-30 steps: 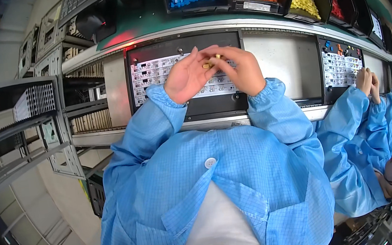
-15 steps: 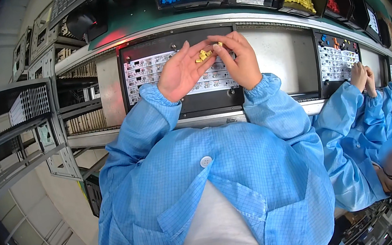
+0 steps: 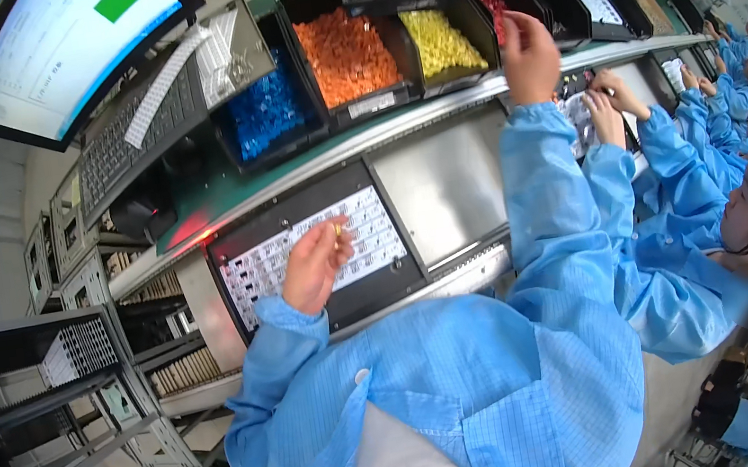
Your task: Manual assembly of small electronic components onto a circuit board template at a factory workstation.
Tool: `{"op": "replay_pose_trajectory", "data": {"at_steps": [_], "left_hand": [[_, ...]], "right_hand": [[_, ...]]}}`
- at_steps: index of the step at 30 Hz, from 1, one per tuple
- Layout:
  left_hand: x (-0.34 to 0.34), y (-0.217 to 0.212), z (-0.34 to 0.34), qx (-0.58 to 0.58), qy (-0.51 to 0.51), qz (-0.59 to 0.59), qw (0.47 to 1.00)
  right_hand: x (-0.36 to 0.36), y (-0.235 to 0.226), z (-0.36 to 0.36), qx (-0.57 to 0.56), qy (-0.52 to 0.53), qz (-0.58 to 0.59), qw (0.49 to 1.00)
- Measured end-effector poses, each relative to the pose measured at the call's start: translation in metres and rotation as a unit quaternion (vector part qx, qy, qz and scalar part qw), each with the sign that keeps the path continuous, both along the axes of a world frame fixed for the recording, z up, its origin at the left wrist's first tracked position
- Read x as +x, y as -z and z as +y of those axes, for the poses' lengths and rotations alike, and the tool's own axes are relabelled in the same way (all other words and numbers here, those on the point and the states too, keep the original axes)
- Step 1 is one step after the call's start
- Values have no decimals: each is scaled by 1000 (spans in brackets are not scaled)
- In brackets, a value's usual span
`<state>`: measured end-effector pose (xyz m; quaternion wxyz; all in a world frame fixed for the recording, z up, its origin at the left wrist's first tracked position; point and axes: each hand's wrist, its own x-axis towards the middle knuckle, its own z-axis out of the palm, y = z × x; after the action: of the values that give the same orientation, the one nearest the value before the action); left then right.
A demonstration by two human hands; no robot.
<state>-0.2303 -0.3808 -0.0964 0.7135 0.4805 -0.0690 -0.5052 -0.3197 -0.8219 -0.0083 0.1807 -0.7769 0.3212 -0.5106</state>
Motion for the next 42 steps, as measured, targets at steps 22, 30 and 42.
{"op": "replay_pose_trajectory", "data": {"at_steps": [22,30,42], "left_hand": [[0,-6,1,-57,-9,34,998],[9,-4,5,-78,-56,40,995],[6,-2,6,-63,-47,38,996]], "right_hand": [[63,105,-270,522,-155,-217,810],[38,67,-265,689,-189,-374,592],[31,7,-172,622,-195,-296,698]]}}
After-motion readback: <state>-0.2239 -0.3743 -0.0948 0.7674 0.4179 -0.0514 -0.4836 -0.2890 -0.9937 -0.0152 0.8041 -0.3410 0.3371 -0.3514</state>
